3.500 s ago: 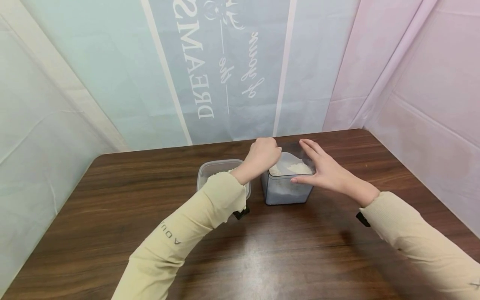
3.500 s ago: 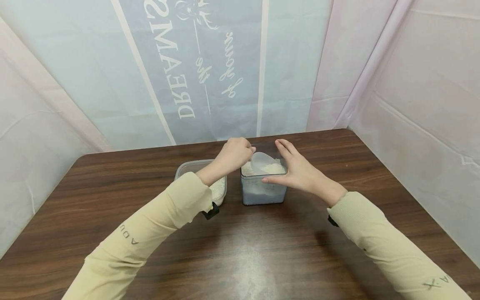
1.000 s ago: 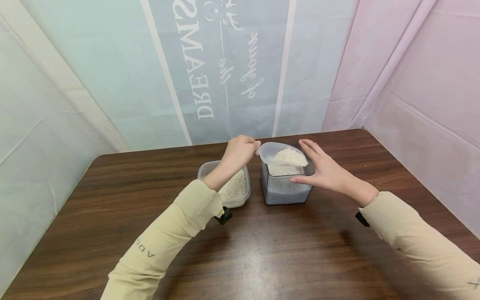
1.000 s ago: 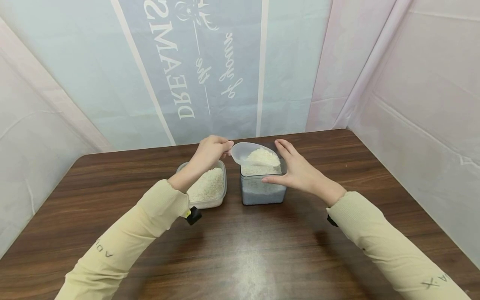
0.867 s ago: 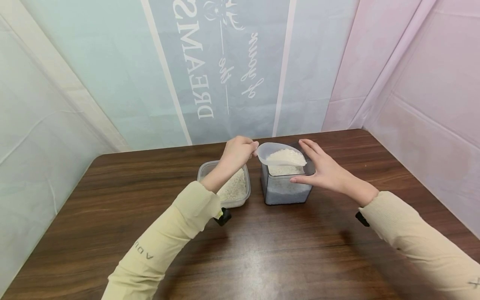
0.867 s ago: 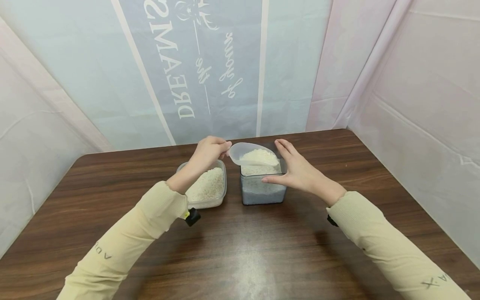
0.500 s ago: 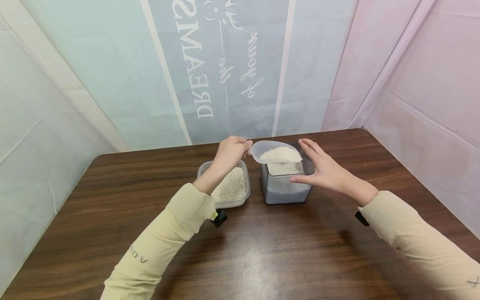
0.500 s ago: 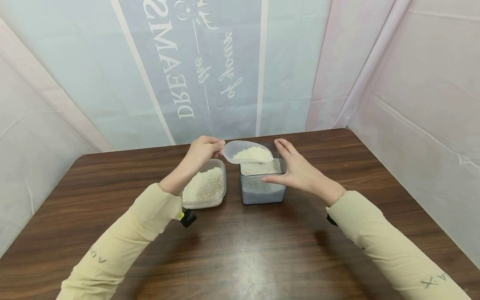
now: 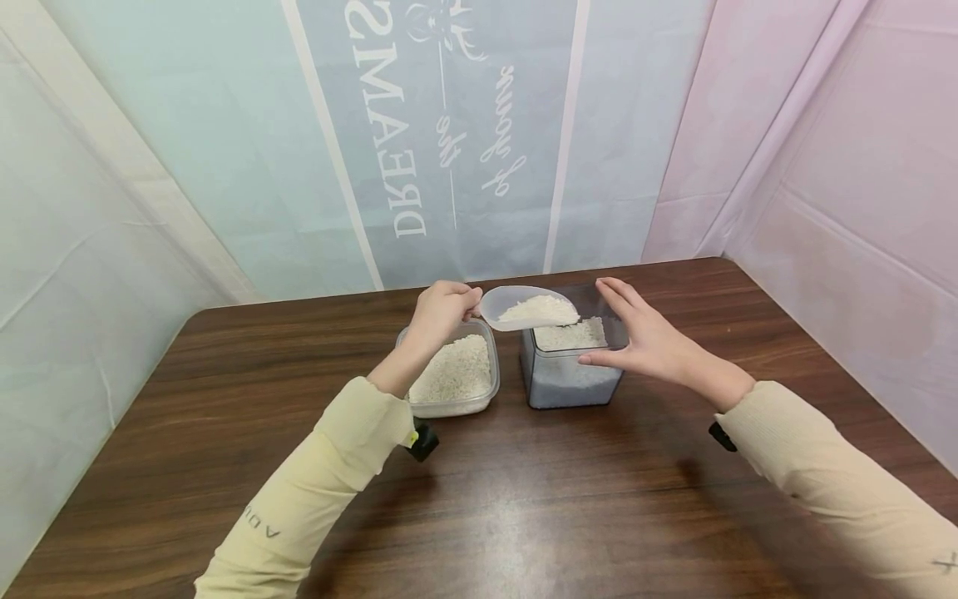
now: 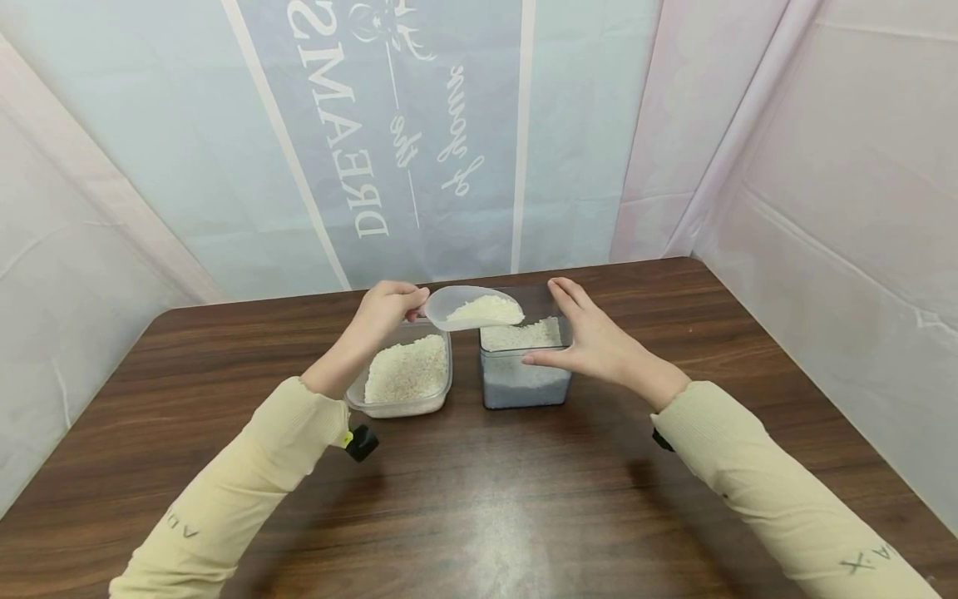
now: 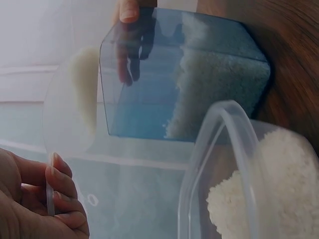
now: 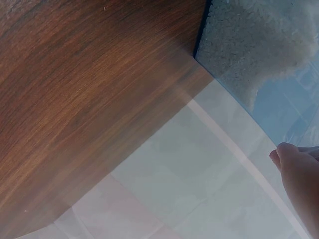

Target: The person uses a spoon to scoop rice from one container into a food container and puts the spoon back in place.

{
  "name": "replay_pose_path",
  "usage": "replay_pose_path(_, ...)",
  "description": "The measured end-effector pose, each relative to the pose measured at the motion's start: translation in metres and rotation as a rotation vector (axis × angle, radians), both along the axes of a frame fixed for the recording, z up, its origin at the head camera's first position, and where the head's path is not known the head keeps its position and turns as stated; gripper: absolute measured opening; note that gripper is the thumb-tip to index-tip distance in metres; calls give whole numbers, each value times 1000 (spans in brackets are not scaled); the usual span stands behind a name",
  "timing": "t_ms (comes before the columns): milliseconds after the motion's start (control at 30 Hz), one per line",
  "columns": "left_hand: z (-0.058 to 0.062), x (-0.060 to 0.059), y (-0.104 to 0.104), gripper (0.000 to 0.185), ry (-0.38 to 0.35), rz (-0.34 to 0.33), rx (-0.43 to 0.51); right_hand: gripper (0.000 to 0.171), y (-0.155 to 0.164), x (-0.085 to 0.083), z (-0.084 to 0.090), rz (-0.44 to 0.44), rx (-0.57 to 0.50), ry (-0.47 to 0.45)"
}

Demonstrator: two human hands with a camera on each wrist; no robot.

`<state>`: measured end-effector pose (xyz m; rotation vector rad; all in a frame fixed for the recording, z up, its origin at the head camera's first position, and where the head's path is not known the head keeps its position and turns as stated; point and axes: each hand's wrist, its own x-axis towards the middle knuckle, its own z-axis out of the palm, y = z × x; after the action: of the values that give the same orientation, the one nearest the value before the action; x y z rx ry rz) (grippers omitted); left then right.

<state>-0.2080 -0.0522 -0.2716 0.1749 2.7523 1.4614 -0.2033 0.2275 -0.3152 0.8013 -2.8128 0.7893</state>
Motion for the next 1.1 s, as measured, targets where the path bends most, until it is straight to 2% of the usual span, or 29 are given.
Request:
replay_pose_path(300,-5,-1,-13,31,29,38,11,102,1,-1,0,1,-3,4)
replay_pose_path(667,-11,-2,-29,29,4,80,45,102,0,-1,-1,-3,-6,11)
replay_pose_path(1100,-14,-4,-50,29,26,119,13,102,0,0,0,-5,-1,6)
